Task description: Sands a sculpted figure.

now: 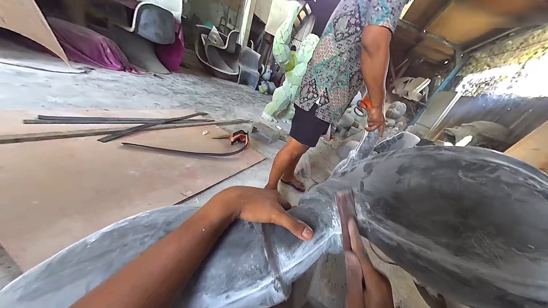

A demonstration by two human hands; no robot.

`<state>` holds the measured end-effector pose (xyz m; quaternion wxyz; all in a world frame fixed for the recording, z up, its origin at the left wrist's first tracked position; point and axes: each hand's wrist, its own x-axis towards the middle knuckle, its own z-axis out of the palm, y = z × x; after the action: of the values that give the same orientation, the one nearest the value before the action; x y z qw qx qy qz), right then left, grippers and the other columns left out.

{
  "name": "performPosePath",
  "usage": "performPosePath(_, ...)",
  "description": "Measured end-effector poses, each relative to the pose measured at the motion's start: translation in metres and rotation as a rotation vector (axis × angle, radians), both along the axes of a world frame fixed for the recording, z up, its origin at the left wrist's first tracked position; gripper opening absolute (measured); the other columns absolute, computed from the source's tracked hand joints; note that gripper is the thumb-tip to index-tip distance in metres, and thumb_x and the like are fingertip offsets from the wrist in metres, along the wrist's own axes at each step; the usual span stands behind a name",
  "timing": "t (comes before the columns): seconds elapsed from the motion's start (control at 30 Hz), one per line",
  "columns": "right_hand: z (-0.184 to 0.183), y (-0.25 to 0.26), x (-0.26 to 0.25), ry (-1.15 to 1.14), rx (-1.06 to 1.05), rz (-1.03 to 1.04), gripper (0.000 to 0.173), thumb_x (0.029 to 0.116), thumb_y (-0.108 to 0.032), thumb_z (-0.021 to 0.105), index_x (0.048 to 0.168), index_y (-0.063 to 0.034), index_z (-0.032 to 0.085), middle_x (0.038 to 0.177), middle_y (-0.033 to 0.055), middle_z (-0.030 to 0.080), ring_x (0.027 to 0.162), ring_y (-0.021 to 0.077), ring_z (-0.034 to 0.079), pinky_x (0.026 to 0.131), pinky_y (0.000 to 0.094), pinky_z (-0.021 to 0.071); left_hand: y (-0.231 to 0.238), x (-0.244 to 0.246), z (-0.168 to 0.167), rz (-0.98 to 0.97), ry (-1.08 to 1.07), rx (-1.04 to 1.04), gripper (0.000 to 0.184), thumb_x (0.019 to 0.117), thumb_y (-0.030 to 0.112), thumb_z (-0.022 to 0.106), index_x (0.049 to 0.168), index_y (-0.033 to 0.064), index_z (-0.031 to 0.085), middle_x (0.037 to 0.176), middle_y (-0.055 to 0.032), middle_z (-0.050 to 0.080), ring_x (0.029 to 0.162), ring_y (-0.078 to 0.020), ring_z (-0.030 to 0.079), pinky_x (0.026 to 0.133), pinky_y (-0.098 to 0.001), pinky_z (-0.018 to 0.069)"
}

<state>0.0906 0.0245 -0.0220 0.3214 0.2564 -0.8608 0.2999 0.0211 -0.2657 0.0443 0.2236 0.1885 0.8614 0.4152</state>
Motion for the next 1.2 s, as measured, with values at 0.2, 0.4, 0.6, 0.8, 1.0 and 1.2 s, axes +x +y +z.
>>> performPosePath(0.2,0.031,-0.01,0.007,-0.035,0.158,-0.151,0.047,0.1087,-0.034,0.043,0.149,-0.0128,0.056,0.089,0.0061,0.076,0.062,0.0155,0.067,0.054,0.0422,0.0573,0.001,0.001,0.003,0.012,0.0,0.001,0.073,0.0769,0.075,0.072,0.116,0.0137,0.074,0.101,-0.0039,0.076,0.095,-0.0151,0.073,0.091,-0.0434,0.0581)
performPosePath(0.4,0.014,0.015,0.029,-0.126,0.139,-0.041,0.048,0.1099,-0.031,0.044,0.15,-0.0063,0.053,0.102,0.0133,0.076,0.073,0.0187,0.072,0.065,0.0432,0.0614,-0.003,-0.003,0.003,-0.011,0.014,-0.025,0.074,0.0753,0.078,0.071,0.116,0.0157,0.074,0.101,-0.0028,0.076,0.097,-0.0151,0.073,0.092,-0.0439,0.0581)
performPosePath(0.6,0.039,-0.019,0.005,0.05,0.273,-0.302,0.044,0.1064,-0.041,0.044,0.147,-0.0304,0.06,0.08,0.0008,0.072,0.06,0.0184,0.066,0.049,0.0447,0.0537,0.005,0.009,0.007,-0.02,0.003,-0.023,0.07,0.0799,0.073,0.071,0.113,0.0107,0.074,0.095,-0.004,0.075,0.09,-0.0133,0.072,0.087,-0.0397,0.0582)
performPosePath(0.8,-0.034,0.003,0.021,0.14,0.21,-0.267,0.038,0.1027,-0.032,0.053,0.134,-0.0189,0.071,0.094,0.0159,0.073,0.06,0.0238,0.068,0.048,0.0425,0.0553,-0.006,0.007,0.009,0.022,0.079,-0.078,0.077,0.0857,0.081,0.053,0.116,0.0134,0.074,0.105,-0.0064,0.074,0.1,-0.0169,0.069,0.093,-0.0466,0.053)
performPosePath(1.0,-0.049,-0.017,0.008,0.233,0.143,-0.32,0.033,0.0987,-0.032,0.058,0.121,-0.0187,0.078,0.086,0.0154,0.073,0.054,0.0229,0.066,0.045,0.0406,0.0536,-0.016,-0.002,0.002,0.087,0.086,-0.137,0.088,0.0849,0.09,0.036,0.114,0.0169,0.076,0.104,-0.0059,0.074,0.101,-0.018,0.069,0.094,-0.0486,0.0532)
performPosePath(1.2,-0.025,-0.029,-0.01,0.293,0.14,-0.338,0.031,0.099,-0.036,0.057,0.113,-0.0224,0.081,0.087,0.0115,0.074,0.054,0.0201,0.065,0.044,0.0386,0.0522,-0.013,0.0,0.008,0.101,0.105,-0.169,0.083,0.0893,0.085,0.039,0.117,0.0147,0.075,0.108,-0.0087,0.073,0.104,-0.0204,0.068,0.096,-0.0507,0.0512)
